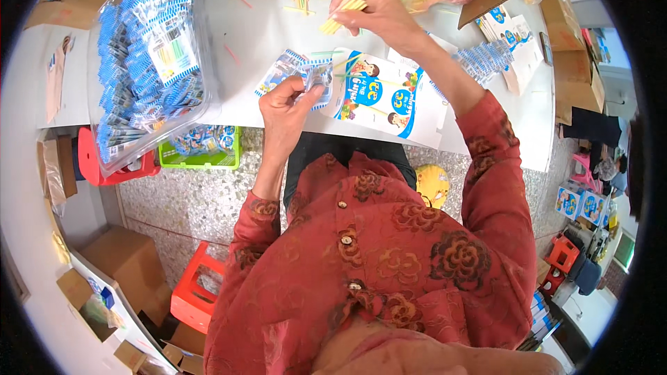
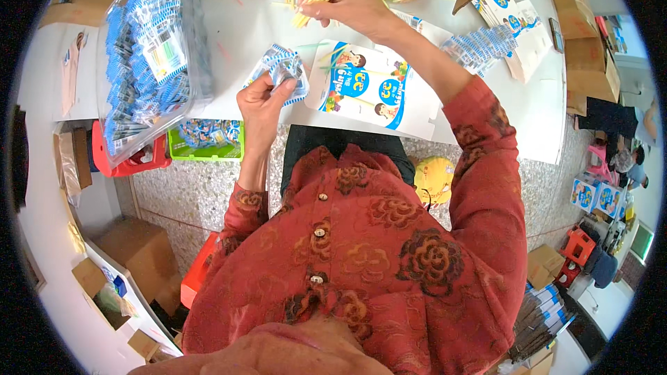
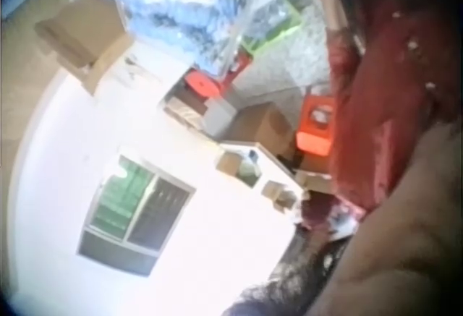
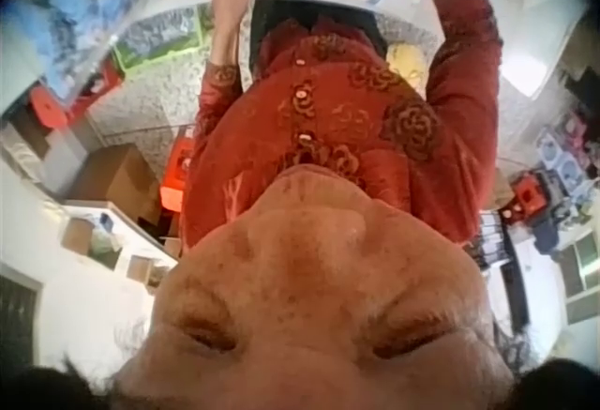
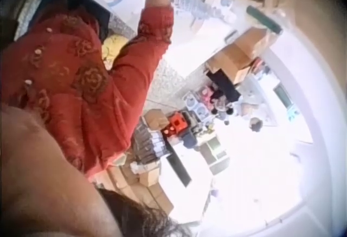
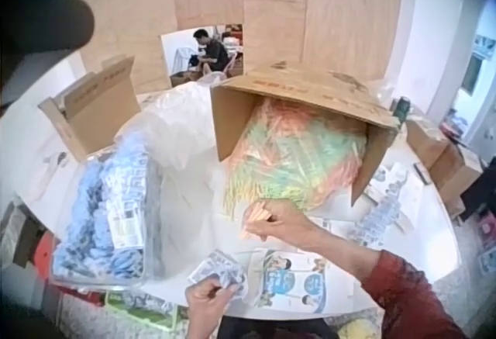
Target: Packaging small toy components into plastic bags.
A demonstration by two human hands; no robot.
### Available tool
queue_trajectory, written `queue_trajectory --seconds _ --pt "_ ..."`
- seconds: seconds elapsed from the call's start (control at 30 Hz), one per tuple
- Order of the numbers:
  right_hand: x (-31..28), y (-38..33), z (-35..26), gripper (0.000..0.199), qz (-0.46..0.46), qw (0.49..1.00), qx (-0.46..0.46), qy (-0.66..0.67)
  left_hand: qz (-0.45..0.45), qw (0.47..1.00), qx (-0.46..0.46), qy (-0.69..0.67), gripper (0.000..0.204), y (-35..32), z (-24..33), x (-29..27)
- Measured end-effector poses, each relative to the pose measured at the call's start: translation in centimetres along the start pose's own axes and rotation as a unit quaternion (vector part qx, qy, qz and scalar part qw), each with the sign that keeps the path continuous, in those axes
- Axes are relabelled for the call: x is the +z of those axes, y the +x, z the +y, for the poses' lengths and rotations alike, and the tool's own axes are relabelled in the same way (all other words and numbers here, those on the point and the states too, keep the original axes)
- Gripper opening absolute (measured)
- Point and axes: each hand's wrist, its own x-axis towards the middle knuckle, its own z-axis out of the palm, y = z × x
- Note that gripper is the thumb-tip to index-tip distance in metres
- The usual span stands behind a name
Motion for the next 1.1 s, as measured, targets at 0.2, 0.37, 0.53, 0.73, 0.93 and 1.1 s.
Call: queue_trajectory --seconds 0.2,0.37,0.53,0.73,0.93,1.1 --pt "1.4 -3.1 -4.9 0.012 -0.076 0.994 -0.013 0.071 -0.016 1.000 0.022 0.013 0.004 -0.1 0.3 1.0" --pt "2.1 -4.2 -4.6 0.012 -0.052 0.998 -0.028 0.036 -0.022 0.998 0.045 0.028 0.007 -0.3 0.0 1.1" --pt "2.1 -4.7 -4.6 0.011 -0.039 0.998 -0.046 0.026 -0.017 0.999 0.031 0.036 0.006 -0.6 0.1 1.3" --pt "2.3 -5.3 -4.7 0.008 0.006 0.990 0.005 0.143 -0.027 0.996 0.070 0.051 0.006 -0.5 0.5 1.8" --pt "2.4 -5.8 -4.2 0.010 0.016 0.984 0.036 0.172 -0.019 0.988 0.120 0.098 0.009 -0.4 -0.1 1.8" --pt "2.5 -6.2 -4.0 0.009 0.026 0.991 0.043 0.124 -0.023 0.988 0.115 0.100 0.010 -0.5 0.0 1.8"
